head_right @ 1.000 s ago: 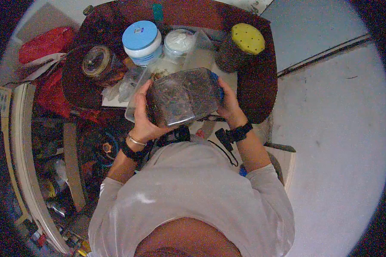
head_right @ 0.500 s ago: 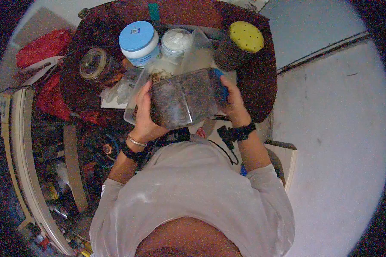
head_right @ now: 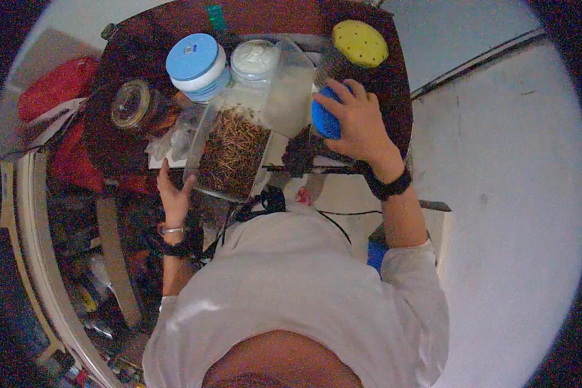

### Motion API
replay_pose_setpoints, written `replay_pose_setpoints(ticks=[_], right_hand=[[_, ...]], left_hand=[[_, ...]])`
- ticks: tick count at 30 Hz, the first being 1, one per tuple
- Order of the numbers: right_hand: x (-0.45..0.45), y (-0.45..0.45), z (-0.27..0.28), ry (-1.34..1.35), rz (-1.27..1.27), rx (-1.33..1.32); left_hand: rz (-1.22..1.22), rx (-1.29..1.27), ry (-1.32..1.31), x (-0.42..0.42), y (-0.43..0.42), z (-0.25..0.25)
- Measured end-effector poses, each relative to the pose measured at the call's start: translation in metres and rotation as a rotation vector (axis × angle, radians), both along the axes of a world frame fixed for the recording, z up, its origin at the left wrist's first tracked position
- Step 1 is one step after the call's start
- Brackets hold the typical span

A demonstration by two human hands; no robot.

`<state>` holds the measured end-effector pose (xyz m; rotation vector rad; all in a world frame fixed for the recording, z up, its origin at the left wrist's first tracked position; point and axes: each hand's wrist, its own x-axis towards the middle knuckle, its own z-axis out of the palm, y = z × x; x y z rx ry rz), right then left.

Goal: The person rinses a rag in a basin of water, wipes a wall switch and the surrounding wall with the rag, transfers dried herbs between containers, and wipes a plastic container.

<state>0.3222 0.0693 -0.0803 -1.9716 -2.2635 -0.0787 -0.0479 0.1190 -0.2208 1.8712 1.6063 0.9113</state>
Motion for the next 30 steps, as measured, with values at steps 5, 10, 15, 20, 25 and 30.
replay_pose_setpoints(ticks=[5,10,15,20,25,30], right_hand=[[0.011,0.003,-0.031,-0.102,-0.082,-0.014],[0.009,-0.003,-0.044,-0.276,-0.224,0.121],[-0.022,-0.011,-0.087,0.471,-0.09,0.149],[-0.057,0.021,-0.133,0.419,-0.102,0.195],[-0.067,0.041,-0.134,0.357,-0.173,-0.026],[-0.075,0.033,-0.115,0.582,-0.076,0.305]], left_hand=[[0.028,-0.086,-0.07,-0.01,-0.003,-0.032],[0.005,-0.121,-0.199,-0.008,-0.004,-0.04],[0.022,-0.089,-0.193,-0.001,-0.006,-0.044],[0.026,-0.175,-0.345,0.005,-0.01,-0.047],[0.083,-0.325,-0.524,0.01,-0.022,-0.035],[0.049,-0.648,-0.816,0.011,-0.029,-0.03]])
